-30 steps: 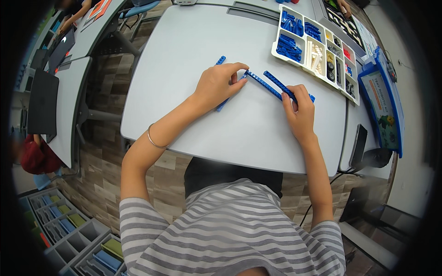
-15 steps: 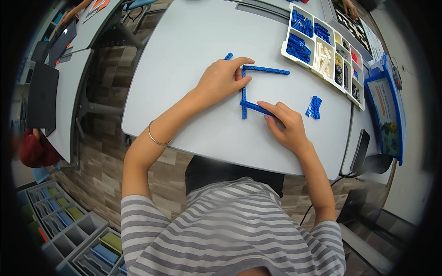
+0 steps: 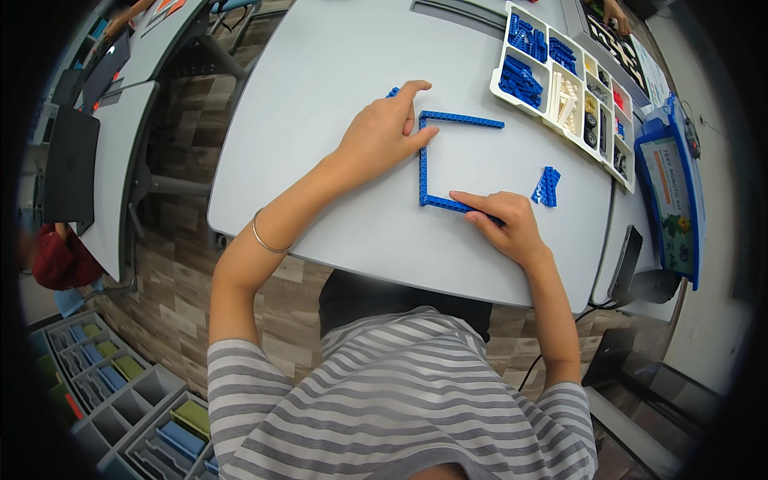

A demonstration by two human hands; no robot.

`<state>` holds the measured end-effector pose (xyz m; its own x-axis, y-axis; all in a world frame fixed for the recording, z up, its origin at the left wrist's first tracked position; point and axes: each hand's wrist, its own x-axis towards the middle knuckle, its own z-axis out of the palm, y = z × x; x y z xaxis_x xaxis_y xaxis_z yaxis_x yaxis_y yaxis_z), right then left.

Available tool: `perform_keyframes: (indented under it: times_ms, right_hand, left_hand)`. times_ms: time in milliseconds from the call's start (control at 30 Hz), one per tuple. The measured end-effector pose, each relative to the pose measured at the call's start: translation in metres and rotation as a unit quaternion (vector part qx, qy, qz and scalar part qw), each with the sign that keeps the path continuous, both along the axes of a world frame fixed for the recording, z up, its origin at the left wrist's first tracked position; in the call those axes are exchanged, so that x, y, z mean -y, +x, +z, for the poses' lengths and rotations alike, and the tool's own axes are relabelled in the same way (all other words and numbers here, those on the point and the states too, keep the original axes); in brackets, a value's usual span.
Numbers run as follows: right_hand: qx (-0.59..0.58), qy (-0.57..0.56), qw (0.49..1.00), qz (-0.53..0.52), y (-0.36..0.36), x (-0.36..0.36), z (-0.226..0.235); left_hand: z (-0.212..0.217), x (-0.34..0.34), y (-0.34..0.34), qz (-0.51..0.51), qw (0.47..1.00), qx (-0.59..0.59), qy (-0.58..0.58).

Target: The person assembles a rectangular frame using blue and white plastic building blocks. They select pieces from a compartmentalized tray, connect them on the table, and adjust the frame to form a closed rectangle.

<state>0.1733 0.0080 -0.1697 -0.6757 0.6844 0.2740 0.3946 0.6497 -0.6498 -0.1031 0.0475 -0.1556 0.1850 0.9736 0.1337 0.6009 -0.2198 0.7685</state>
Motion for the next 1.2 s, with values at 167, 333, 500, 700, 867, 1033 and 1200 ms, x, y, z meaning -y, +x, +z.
perform_keyframes:
  times_ms: [167,333,500,700,867,1033,1200]
  right_hand:
    - [0.040,0.059,0.997,0.016,0.000,0.001,0.002]
    - [0.044,0.064,0.997,0.008,-0.001,0.001,0.000]
    - [0.037,0.056,0.998,0.004,-0.004,0.001,0.000]
    - [0.051,0.060,0.997,0.005,-0.004,0.000,0.003]
    - [0.062,0.063,0.996,0.019,-0.005,-0.005,0.005]
    - [0.066,0.084,0.993,0.046,-0.003,-0.016,0.006]
    - [0.068,0.102,0.990,0.072,-0.003,-0.027,0.004]
  left_hand:
    - [0.024,0.003,-0.011,-0.033,0.993,0.004,-0.110]
    - [0.044,0.008,-0.016,-0.178,0.916,-0.041,-0.357]
    - [0.045,0.007,-0.013,-0.203,0.897,-0.063,-0.387]
    - [0.037,0.006,-0.010,-0.213,0.895,-0.052,-0.388]
    - [0.034,0.005,-0.008,-0.212,0.899,-0.055,-0.379]
    - [0.025,0.005,-0.007,-0.215,0.909,-0.057,-0.354]
    - [0.020,0.006,-0.006,-0.215,0.919,-0.051,-0.326]
